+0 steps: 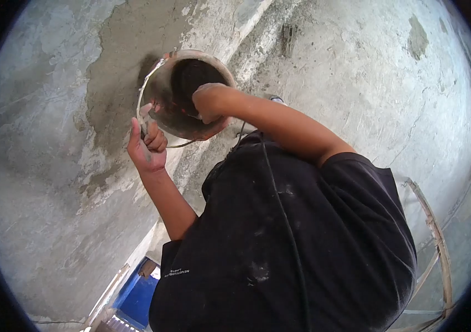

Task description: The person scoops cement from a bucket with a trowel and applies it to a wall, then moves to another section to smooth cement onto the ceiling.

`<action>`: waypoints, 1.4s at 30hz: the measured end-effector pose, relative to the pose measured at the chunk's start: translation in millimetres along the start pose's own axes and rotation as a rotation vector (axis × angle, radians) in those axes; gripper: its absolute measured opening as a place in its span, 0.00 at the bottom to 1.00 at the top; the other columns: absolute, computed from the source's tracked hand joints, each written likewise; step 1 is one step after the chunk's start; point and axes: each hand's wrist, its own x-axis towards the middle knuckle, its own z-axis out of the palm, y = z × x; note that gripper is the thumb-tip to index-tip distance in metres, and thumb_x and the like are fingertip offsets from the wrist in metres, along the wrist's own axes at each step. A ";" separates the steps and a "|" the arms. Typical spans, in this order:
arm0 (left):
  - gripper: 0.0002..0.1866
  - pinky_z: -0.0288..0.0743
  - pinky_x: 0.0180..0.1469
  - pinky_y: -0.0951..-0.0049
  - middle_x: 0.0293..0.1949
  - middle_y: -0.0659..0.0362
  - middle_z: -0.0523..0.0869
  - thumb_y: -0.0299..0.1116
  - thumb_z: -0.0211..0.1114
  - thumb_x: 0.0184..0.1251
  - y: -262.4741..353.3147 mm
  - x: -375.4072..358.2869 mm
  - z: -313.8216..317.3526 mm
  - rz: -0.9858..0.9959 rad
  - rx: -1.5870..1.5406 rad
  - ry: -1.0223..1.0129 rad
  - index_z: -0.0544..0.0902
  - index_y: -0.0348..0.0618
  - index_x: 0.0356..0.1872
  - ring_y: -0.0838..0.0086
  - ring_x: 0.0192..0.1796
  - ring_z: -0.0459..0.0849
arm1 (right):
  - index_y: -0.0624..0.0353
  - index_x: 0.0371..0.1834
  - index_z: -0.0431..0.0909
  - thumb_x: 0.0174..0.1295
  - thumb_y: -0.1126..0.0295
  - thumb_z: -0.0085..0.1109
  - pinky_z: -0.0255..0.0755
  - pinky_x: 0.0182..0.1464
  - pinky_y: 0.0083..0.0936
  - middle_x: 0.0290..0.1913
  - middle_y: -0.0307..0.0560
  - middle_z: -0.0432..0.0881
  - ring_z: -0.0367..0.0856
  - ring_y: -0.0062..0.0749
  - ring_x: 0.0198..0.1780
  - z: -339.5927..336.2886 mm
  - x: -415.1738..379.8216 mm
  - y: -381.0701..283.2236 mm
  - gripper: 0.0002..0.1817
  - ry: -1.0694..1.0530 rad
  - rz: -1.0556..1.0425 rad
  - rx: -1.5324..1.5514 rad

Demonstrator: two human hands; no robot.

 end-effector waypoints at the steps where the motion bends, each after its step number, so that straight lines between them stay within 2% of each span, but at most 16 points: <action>1: 0.25 0.41 0.16 0.82 0.16 0.69 0.56 0.47 0.50 0.76 -0.8 3.1 2.4 -0.008 0.025 -0.004 0.72 0.34 0.59 0.87 0.14 0.49 | 0.64 0.27 0.86 0.46 0.66 0.62 0.79 0.39 0.33 0.34 0.55 0.86 0.87 0.40 0.38 -0.6 1.0 9.6 0.11 -0.003 -0.003 -0.003; 3: 0.25 0.41 0.16 0.82 0.16 0.70 0.57 0.47 0.50 0.76 -4.3 8.6 5.8 -0.010 0.048 -0.004 0.72 0.32 0.59 0.87 0.14 0.49 | 0.64 0.25 0.85 0.47 0.63 0.63 0.78 0.30 0.35 0.22 0.55 0.83 0.84 0.43 0.27 -8.0 4.5 34.4 0.13 -0.243 0.002 0.114; 7: 0.24 0.41 0.16 0.82 0.16 0.70 0.57 0.46 0.51 0.76 -14.4 10.0 2.7 -0.068 0.108 0.033 0.72 0.32 0.57 0.88 0.14 0.50 | 0.65 0.29 0.85 0.47 0.59 0.66 0.73 0.23 0.24 0.23 0.42 0.83 0.80 0.27 0.22 -19.7 -19.1 69.0 0.17 -0.483 0.012 0.645; 10: 0.24 0.40 0.16 0.83 0.17 0.71 0.55 0.47 0.49 0.77 -13.7 3.7 -8.1 -0.061 0.163 0.082 0.74 0.35 0.57 0.88 0.14 0.47 | 0.65 0.33 0.85 0.49 0.59 0.65 0.73 0.24 0.23 0.24 0.40 0.82 0.80 0.26 0.24 -3.0 -28.1 94.2 0.18 -0.478 -0.098 0.747; 12: 0.27 0.40 0.15 0.83 0.16 0.71 0.54 0.51 0.46 0.77 -6.7 -4.7 -18.2 -0.027 0.052 0.118 0.74 0.35 0.57 0.87 0.14 0.47 | 0.65 0.38 0.85 0.49 0.60 0.65 0.73 0.25 0.22 0.26 0.41 0.84 0.80 0.24 0.25 12.8 -45.2 110.9 0.20 -0.357 -0.089 0.878; 13: 0.32 0.40 0.14 0.82 0.16 0.71 0.54 0.58 0.43 0.76 -1.5 -8.3 -20.1 -0.003 0.059 0.135 0.74 0.35 0.58 0.87 0.13 0.46 | 0.69 0.51 0.81 0.46 0.61 0.66 0.74 0.23 0.20 0.27 0.42 0.83 0.80 0.23 0.24 11.4 -56.8 114.5 0.29 -0.329 -0.108 0.958; 17: 0.41 0.39 0.14 0.83 0.16 0.70 0.54 0.67 0.41 0.71 11.9 -19.6 -27.9 0.086 -0.077 0.083 0.72 0.33 0.60 0.86 0.13 0.45 | 0.72 0.53 0.79 0.43 0.59 0.68 0.74 0.22 0.18 0.29 0.44 0.84 0.79 0.21 0.22 24.6 -88.6 135.0 0.34 -0.292 -0.066 1.172; 23: 0.44 0.40 0.14 0.82 0.16 0.69 0.55 0.69 0.42 0.69 16.3 -23.3 -17.6 0.095 -0.073 0.087 0.72 0.31 0.60 0.85 0.13 0.47 | 0.77 0.52 0.77 0.43 0.65 0.67 0.74 0.21 0.13 0.34 0.48 0.86 0.80 0.19 0.21 -0.3 -112.6 130.4 0.33 -0.167 -0.100 1.421; 26: 0.42 0.41 0.15 0.81 0.16 0.69 0.56 0.68 0.43 0.69 17.1 -21.8 -23.6 0.070 -0.018 0.069 0.73 0.33 0.59 0.85 0.13 0.48 | 0.76 0.53 0.76 0.44 0.67 0.66 0.76 0.26 0.15 0.35 0.48 0.85 0.81 0.21 0.26 -12.2 -119.0 122.7 0.31 0.048 -0.161 1.420; 28: 0.41 0.41 0.15 0.81 0.16 0.69 0.57 0.68 0.43 0.69 14.2 -22.5 -24.9 0.062 0.002 0.114 0.74 0.35 0.58 0.85 0.13 0.49 | 0.75 0.59 0.69 0.47 0.69 0.64 0.75 0.27 0.18 0.38 0.45 0.81 0.78 0.22 0.30 -13.5 -120.8 118.6 0.34 0.095 -0.211 1.452; 31: 0.38 0.42 0.15 0.81 0.16 0.69 0.58 0.67 0.44 0.69 10.7 -24.0 -32.9 0.032 0.007 0.225 0.76 0.38 0.54 0.85 0.13 0.50 | 0.60 0.71 0.50 0.53 0.71 0.59 0.71 0.24 0.19 0.43 0.43 0.69 0.73 0.22 0.32 -11.5 -99.9 97.4 0.41 0.308 -0.092 1.498; 36: 0.34 0.43 0.15 0.80 0.15 0.68 0.59 0.66 0.46 0.69 -1.3 -27.8 -51.7 -0.041 -0.029 0.484 0.78 0.40 0.47 0.84 0.13 0.51 | 0.59 0.67 0.56 0.58 0.72 0.55 0.70 0.25 0.21 0.40 0.42 0.75 0.73 0.21 0.27 23.4 -5.5 97.7 0.32 0.579 0.107 1.563; 38: 0.33 0.42 0.15 0.80 0.15 0.68 0.59 0.66 0.48 0.68 -7.1 -33.8 -65.8 -0.081 -0.065 0.563 0.78 0.42 0.46 0.83 0.12 0.51 | 0.61 0.67 0.57 0.57 0.72 0.57 0.71 0.24 0.24 0.38 0.47 0.77 0.75 0.27 0.24 36.5 38.9 86.5 0.33 0.800 0.071 1.482; 39: 0.32 0.42 0.14 0.80 0.15 0.68 0.58 0.66 0.49 0.67 -10.0 -32.4 -69.0 -0.117 -0.104 0.641 0.77 0.43 0.46 0.83 0.12 0.51 | 0.62 0.66 0.56 0.56 0.71 0.58 0.74 0.30 0.28 0.39 0.52 0.77 0.78 0.33 0.28 53.7 65.3 86.4 0.34 0.912 0.099 1.291; 41: 0.32 0.42 0.14 0.80 0.15 0.68 0.58 0.66 0.49 0.67 -12.2 -39.7 -82.3 -0.123 -0.049 0.597 0.77 0.43 0.47 0.83 0.12 0.51 | 0.65 0.65 0.56 0.53 0.71 0.60 0.73 0.53 0.41 0.48 0.69 0.75 0.79 0.55 0.50 29.8 74.9 64.1 0.36 0.851 0.189 1.392; 42: 0.32 0.42 0.14 0.80 0.15 0.68 0.58 0.66 0.48 0.67 -9.9 -45.5 -85.8 -0.137 -0.001 0.572 0.76 0.43 0.47 0.83 0.12 0.51 | 0.65 0.65 0.56 0.53 0.71 0.60 0.73 0.53 0.41 0.48 0.69 0.75 0.79 0.55 0.50 31.8 88.6 59.8 0.36 0.855 0.194 1.405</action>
